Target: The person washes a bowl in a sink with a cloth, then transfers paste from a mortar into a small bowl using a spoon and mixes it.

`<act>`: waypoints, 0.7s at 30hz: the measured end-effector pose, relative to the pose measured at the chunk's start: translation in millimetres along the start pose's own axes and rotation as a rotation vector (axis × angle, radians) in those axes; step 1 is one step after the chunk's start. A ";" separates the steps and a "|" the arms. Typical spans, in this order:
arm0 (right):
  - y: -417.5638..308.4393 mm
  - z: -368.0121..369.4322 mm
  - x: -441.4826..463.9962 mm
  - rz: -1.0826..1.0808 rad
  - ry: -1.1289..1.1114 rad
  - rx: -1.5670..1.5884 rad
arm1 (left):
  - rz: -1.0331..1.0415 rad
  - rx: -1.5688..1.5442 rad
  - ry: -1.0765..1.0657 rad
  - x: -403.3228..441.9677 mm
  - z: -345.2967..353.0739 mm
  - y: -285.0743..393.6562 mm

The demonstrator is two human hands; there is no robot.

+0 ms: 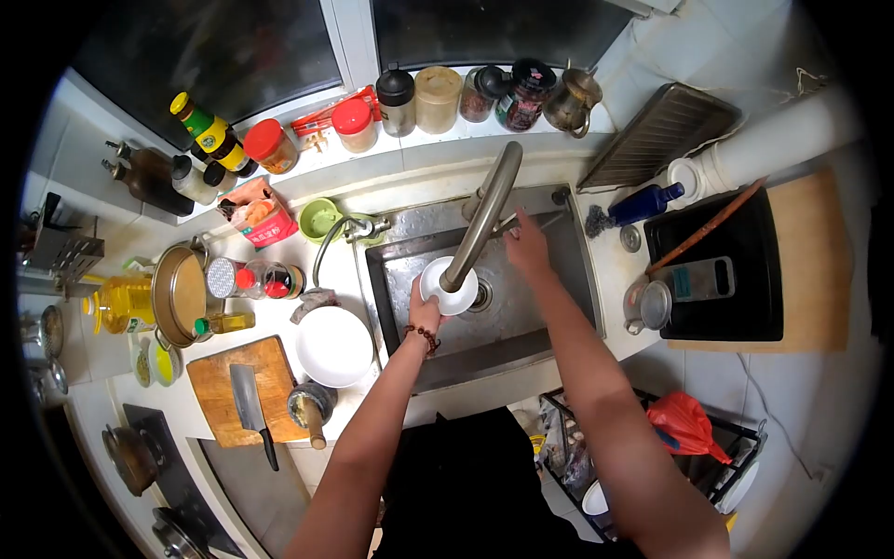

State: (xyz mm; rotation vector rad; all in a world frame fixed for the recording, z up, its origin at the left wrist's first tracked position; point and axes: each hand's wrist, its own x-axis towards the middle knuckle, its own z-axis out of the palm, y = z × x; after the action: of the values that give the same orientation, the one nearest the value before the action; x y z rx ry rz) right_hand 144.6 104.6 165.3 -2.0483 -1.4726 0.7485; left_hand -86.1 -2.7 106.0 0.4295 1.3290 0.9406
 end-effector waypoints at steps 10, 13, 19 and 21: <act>28.1 14.9 -4.0 -0.078 -0.034 -0.017 | 0.292 0.175 0.039 4.6 -8.2 17.3; 47.3 36.4 -23.8 0.051 0.018 0.425 | 0.511 0.434 0.078 -1.1 -9.5 25.2; -39.8 -3.1 -109.5 0.255 -0.401 0.503 | 0.506 0.522 0.107 -8.5 -7.5 36.9; -41.5 14.1 -122.4 -0.043 -0.302 0.434 | 0.573 0.512 0.104 -6.2 -9.1 37.2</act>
State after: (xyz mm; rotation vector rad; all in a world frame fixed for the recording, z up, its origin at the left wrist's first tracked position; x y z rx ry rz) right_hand 74.7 0.8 200.6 -1.6219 -1.3526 1.2785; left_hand -106.8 11.9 135.4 1.2158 1.5755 1.0878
